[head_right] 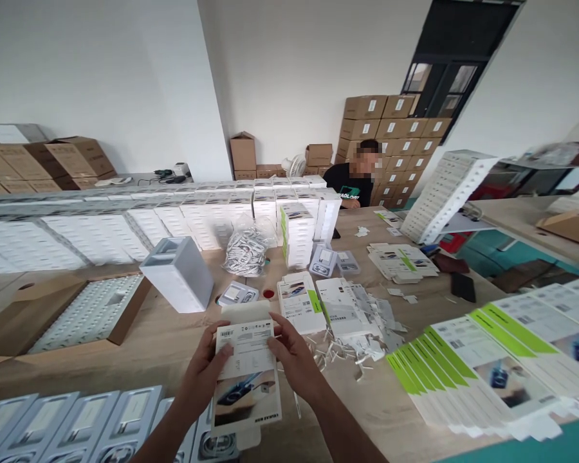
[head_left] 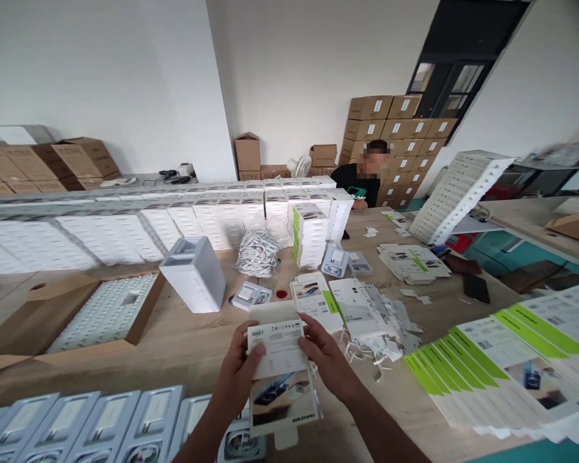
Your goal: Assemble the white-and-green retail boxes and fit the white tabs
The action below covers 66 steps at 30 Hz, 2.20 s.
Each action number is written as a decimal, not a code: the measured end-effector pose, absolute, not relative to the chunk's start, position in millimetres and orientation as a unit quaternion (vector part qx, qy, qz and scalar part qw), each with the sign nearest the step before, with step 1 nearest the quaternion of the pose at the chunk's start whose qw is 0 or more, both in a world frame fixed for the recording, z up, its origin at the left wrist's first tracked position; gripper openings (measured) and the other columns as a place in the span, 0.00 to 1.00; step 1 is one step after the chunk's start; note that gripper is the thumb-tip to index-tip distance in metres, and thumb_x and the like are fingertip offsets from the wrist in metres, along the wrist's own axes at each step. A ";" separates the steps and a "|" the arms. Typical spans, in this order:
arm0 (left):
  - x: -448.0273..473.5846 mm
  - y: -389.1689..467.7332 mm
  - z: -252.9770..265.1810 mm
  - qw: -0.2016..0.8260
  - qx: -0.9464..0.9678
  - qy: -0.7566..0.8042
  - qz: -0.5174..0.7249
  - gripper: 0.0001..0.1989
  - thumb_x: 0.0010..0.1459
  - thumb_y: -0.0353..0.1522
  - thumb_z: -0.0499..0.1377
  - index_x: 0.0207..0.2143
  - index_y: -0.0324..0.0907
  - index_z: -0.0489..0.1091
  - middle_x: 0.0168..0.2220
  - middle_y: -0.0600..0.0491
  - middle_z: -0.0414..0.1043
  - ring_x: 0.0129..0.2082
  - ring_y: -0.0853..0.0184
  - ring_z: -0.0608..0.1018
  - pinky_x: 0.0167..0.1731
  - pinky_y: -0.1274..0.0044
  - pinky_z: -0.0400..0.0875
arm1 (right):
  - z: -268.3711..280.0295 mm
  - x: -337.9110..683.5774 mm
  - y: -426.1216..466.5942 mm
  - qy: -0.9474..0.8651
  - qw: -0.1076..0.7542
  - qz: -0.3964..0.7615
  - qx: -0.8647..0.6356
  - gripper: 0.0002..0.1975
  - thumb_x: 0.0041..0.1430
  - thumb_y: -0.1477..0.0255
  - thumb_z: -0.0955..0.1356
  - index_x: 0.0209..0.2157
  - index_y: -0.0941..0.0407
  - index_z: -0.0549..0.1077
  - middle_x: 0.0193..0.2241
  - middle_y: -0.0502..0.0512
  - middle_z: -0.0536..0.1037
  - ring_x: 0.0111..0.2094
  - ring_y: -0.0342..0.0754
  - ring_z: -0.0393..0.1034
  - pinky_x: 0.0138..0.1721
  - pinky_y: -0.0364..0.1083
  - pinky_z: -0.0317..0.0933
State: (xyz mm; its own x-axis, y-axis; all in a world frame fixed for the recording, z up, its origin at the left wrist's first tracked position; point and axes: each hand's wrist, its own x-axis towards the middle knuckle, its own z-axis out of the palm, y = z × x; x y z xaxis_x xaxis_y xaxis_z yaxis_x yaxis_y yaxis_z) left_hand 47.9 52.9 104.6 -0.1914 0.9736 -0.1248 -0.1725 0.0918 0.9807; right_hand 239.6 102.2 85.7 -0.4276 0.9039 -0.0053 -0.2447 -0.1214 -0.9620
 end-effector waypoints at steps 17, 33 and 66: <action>15.3 49.8 133.7 0.624 0.504 0.457 0.384 0.18 0.62 0.41 0.57 0.53 0.48 0.60 0.34 0.56 0.67 0.31 0.69 0.71 0.29 0.79 0.63 | 102.8 240.5 113.6 -0.625 0.482 0.493 -0.365 0.03 0.55 0.69 0.72 0.33 0.53 0.79 0.34 0.52 0.72 0.36 0.46 0.68 0.36 0.44 0.61; 14.7 41.9 136.4 0.576 0.578 0.472 0.334 0.26 0.63 0.42 0.54 0.61 0.54 0.47 0.47 0.51 0.70 0.36 0.66 0.74 0.35 0.75 0.69 | 109.7 234.2 109.5 -0.526 0.341 0.683 -0.375 0.13 0.50 0.64 0.75 0.26 0.57 0.72 0.24 0.48 0.72 0.26 0.43 0.65 0.29 0.43 0.58; 24.4 61.0 120.8 0.641 0.495 0.418 0.412 0.24 0.59 0.40 0.61 0.54 0.44 0.61 0.41 0.49 0.73 0.37 0.62 0.77 0.36 0.72 0.73 | 97.7 262.6 80.5 -0.518 0.380 0.674 -0.364 0.27 0.58 0.58 0.70 0.58 0.48 0.68 0.53 0.55 0.73 0.49 0.54 0.68 0.48 0.53 0.65</action>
State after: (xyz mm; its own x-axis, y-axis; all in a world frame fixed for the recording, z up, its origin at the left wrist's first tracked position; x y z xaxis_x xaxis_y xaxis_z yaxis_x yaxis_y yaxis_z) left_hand 24.4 61.0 120.8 0.3120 0.9415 -0.1277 -0.1140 0.1705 0.9787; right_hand 262.6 80.5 97.7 -0.4461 0.8898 -0.0966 -0.1365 -0.1743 -0.9752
